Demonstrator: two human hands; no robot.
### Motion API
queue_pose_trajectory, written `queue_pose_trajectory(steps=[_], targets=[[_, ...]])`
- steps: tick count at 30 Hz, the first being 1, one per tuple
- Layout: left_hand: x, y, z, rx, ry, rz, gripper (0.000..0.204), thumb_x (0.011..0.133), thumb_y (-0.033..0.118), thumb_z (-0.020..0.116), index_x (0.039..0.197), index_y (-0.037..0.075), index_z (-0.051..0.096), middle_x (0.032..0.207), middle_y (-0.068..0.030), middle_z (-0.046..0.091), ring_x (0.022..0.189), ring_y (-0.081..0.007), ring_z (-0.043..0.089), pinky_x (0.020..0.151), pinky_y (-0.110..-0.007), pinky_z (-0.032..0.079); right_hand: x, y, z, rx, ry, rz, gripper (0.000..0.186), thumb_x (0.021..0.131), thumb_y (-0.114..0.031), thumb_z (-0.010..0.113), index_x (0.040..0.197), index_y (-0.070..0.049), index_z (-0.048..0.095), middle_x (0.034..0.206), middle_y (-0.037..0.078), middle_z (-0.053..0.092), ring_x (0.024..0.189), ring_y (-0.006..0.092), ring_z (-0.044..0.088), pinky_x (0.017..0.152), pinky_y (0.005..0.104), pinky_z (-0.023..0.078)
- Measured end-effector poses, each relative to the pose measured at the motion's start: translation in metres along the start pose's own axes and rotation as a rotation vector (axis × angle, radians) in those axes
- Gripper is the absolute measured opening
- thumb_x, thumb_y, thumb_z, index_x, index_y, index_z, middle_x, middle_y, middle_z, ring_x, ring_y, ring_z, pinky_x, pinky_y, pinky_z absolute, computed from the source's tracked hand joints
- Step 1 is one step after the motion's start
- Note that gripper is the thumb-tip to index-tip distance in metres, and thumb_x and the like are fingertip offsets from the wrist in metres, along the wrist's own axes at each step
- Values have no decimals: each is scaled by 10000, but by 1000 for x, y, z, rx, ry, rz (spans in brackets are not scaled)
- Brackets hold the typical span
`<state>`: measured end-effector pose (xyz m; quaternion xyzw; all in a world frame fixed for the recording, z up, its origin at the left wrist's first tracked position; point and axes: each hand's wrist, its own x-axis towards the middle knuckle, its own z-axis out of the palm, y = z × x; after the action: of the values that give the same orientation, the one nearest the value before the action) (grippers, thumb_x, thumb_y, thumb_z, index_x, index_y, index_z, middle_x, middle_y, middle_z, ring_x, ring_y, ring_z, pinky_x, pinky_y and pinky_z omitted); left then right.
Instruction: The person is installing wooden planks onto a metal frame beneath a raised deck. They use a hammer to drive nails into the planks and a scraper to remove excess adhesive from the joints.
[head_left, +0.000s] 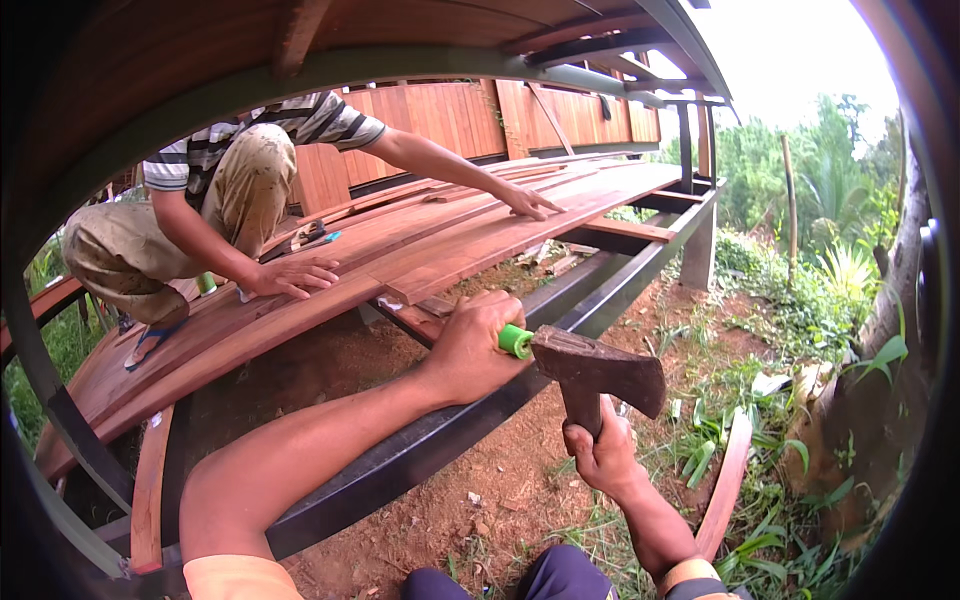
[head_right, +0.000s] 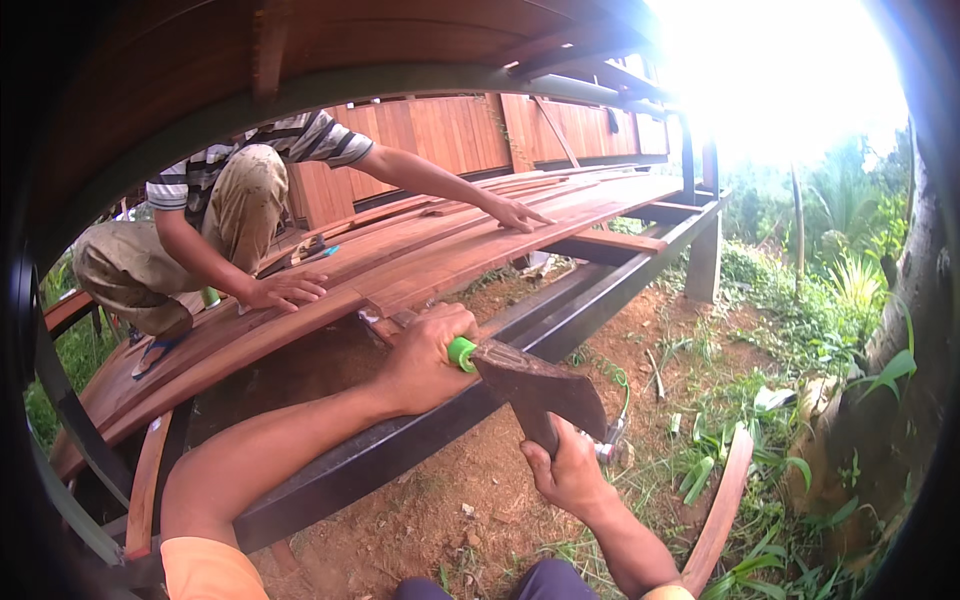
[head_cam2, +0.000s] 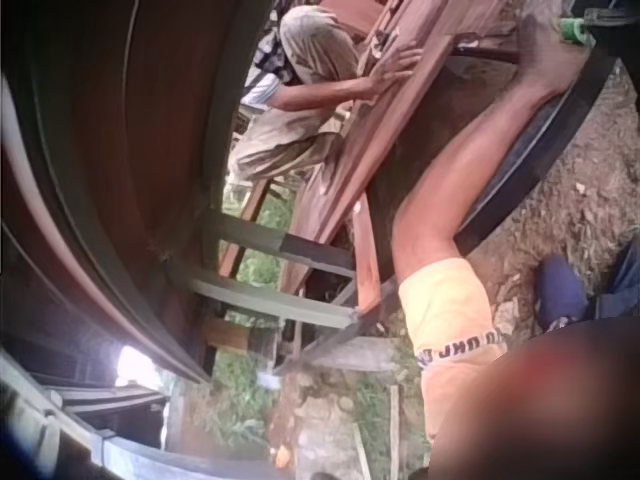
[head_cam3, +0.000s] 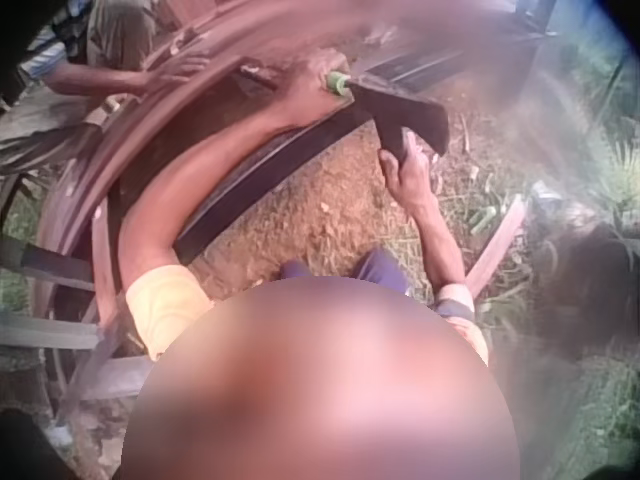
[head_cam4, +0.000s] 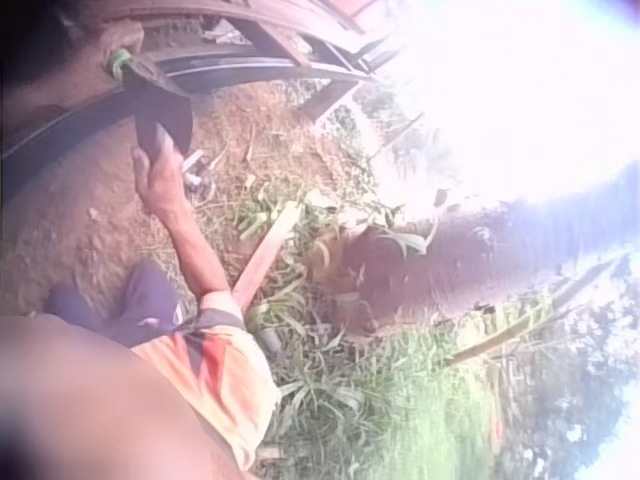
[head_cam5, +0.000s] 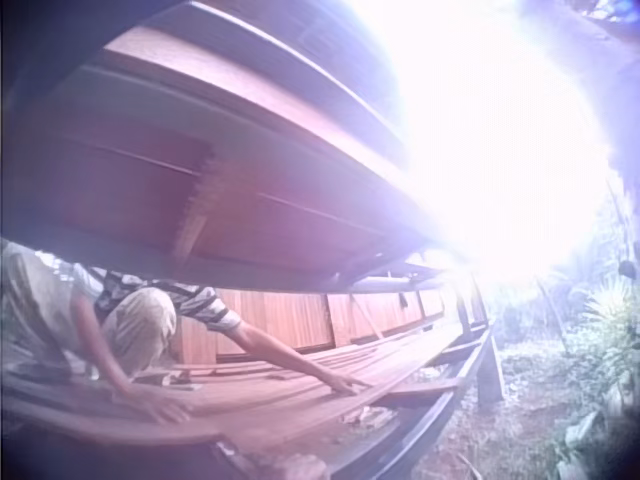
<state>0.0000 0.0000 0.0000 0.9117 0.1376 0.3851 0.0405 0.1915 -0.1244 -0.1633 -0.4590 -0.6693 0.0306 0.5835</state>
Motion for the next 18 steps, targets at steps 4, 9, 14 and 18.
queue_pose_trajectory(steps=[4, 9, 14, 18], targets=[[1, 8, -6, 25, -28, -36, 314, 805, 171, 810, 784, 26, 532, 803, -131, 561, 811, -304, 586, 745, -425, 441, -17, 16, 6, 325, 155, -337, 402, 1050, -322, 627, 1290, -14, 529, 880, 127, 630, 700, 254, 629, 666, 404, 538], [2, 10, 2, 38, -10, 17, 320, 800, 164, 815, 787, 29, 526, 802, -128, 553, 815, -313, 578, 743, -428, 441, -8, 16, 7, 376, 205, -296, 353, 1041, -342, 623, 1184, -34, 527, 752, 67, 599, 601, 193, 586, 556, 351, 489], [3, 6, 0, 53, -14, 6, 340, 810, 176, 830, 811, 27, 524, 812, -125, 552, 818, -314, 581, 746, -425, 451, -18, 26, 8, 273, 18, -94, 483, 1050, -449, 600, 1170, 11, 509, 737, 50, 603, 630, 142, 592, 587, 296, 481], [3, 14, -3, 70, -86, -44, 368, 826, 221, 843, 813, 23, 533, 811, -123, 547, 812, -296, 585, 743, -416, 464, -53, 24, 25, 633, 195, -135, 604, 1026, -524, 629, 1316, -19, 472, 844, 142, 614, 727, 200, 625, 618, 333, 509]])
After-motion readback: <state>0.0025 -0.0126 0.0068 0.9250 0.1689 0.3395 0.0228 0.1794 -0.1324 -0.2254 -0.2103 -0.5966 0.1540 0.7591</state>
